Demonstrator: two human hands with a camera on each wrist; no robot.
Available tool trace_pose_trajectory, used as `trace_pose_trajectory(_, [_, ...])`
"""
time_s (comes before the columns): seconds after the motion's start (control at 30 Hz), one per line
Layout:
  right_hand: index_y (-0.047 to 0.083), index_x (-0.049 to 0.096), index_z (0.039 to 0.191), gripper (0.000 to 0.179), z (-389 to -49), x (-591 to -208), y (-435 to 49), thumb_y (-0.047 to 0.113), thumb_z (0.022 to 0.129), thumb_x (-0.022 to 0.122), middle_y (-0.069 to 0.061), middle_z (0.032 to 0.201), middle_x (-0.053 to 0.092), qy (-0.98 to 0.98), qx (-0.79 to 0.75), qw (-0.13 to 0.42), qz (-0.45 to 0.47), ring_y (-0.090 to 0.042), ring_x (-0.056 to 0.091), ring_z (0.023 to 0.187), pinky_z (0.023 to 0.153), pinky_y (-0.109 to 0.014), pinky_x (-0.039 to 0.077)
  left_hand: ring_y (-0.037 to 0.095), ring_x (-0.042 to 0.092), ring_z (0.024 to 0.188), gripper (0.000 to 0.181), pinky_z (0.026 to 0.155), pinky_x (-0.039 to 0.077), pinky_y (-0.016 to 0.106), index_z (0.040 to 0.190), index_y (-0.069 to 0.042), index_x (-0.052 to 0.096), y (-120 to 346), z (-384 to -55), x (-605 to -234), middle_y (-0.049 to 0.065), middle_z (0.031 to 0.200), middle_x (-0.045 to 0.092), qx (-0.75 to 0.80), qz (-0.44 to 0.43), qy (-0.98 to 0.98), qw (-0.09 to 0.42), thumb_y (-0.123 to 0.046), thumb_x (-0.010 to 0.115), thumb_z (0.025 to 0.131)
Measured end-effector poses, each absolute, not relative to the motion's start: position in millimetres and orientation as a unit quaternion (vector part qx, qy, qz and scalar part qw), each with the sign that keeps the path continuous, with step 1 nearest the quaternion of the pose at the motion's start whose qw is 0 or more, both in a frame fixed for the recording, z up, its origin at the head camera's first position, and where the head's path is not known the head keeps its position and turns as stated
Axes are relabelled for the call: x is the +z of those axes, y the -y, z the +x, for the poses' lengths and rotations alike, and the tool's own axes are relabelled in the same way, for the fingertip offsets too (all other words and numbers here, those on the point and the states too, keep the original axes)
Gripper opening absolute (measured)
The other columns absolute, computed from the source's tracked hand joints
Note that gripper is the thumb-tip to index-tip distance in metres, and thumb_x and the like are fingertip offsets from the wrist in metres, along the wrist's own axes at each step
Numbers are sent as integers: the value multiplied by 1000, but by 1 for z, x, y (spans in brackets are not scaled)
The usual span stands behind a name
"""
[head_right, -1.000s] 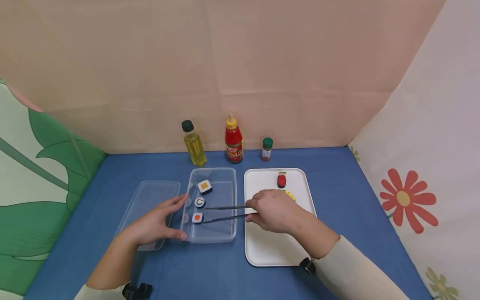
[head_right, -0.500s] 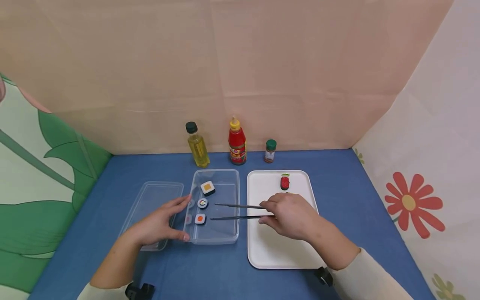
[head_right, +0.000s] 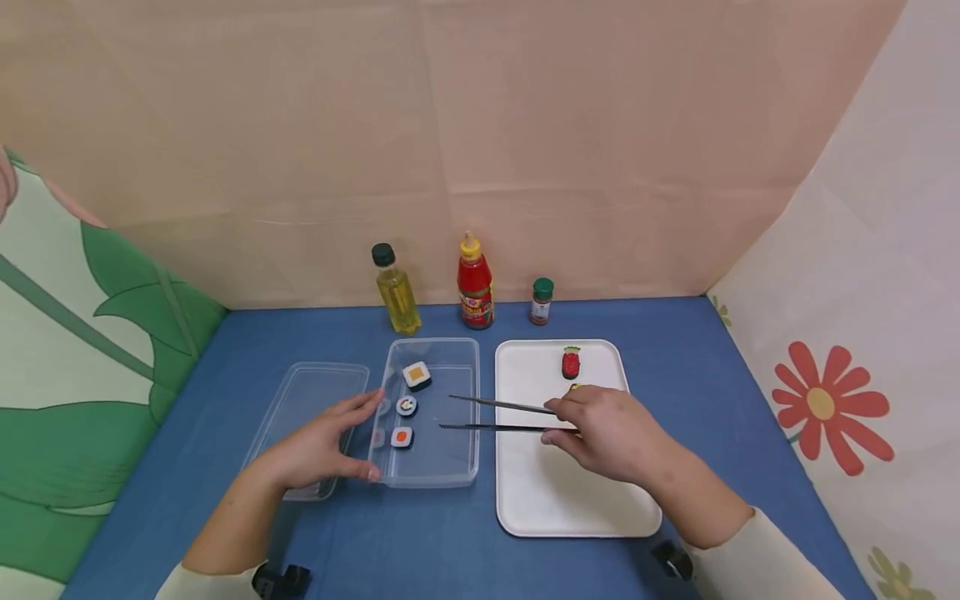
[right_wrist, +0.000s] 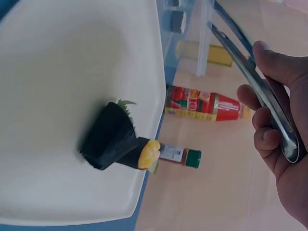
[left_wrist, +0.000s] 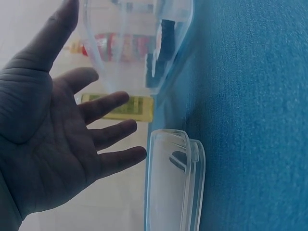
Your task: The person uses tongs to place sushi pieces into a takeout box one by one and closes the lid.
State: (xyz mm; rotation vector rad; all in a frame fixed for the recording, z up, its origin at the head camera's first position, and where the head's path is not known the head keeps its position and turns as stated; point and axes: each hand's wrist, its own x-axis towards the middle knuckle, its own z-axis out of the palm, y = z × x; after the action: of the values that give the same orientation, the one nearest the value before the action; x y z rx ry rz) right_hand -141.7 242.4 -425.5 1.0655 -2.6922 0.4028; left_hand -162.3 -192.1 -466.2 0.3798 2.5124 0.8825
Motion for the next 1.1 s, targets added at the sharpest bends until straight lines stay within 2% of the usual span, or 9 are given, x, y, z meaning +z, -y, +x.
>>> trace_pose_trajectory(0.27, [9, 80, 110, 39, -137, -428, -257, 32, 80, 91, 3, 93, 76, 907, 138, 150, 370, -9, 69, 79, 67, -31, 59, 45, 14, 156, 118, 113, 29, 71, 166, -23, 27, 193, -161, -466, 9, 172, 19, 324, 134, -909, 226, -47, 94, 72])
trace_pose_trajectory(0.4, [11, 80, 109, 40, -135, -428, -268, 47, 90, 81, 4, 93, 76, 906, 138, 164, 364, -9, 70, 79, 67, -32, 59, 46, 14, 156, 118, 113, 28, 71, 166, -22, 28, 193, -160, -465, 10, 172, 20, 325, 131, -909, 226, -46, 95, 72])
trace_pose_trajectory(0.53, [9, 81, 109, 57, -134, -428, -279, 62, 97, 62, 3, 93, 76, 909, 140, 172, 352, -11, 71, 78, 66, -34, 60, 46, 14, 156, 117, 113, 29, 71, 166, -23, 28, 192, -161, -465, 10, 172, 19, 321, 128, -911, 226, -47, 94, 72])
trace_pose_trajectory(0.73, [8, 81, 110, 56, -134, -429, -293, 60, 93, 71, 0, 93, 76, 915, 136, 177, 335, -14, 71, 78, 65, -37, 60, 45, 15, 156, 118, 113, 29, 70, 166, -23, 27, 192, -162, -465, 9, 172, 19, 321, 136, -910, 224, -48, 94, 72])
trace_pose_trajectory(0.93, [6, 81, 108, 68, -136, -433, -305, 68, 96, 56, -3, 92, 76, 919, 129, 189, 320, -17, 71, 77, 64, -40, 60, 44, 15, 156, 118, 113, 30, 70, 166, -22, 27, 193, -162, -466, 9, 172, 20, 324, 143, -909, 221, -47, 94, 72])
trace_pose_trajectory(1.0, [6, 81, 108, 65, -136, -435, -307, 66, 95, 60, -3, 92, 76, 925, 123, 183, 310, -17, 71, 77, 64, -40, 60, 45, 15, 156, 118, 113, 29, 70, 166, -22, 27, 193, -162, -466, 10, 172, 20, 326, 143, -908, 221, -47, 94, 72])
trace_pose_trajectory(1.1, [5, 81, 108, 53, -136, -435, -309, 53, 87, 80, -5, 93, 76, 937, 112, 165, 286, -19, 72, 77, 64, -41, 60, 45, 15, 156, 118, 113, 29, 70, 166, -22, 27, 193, -162, -466, 10, 172, 20, 326, 143, -908, 221, -47, 94, 72])
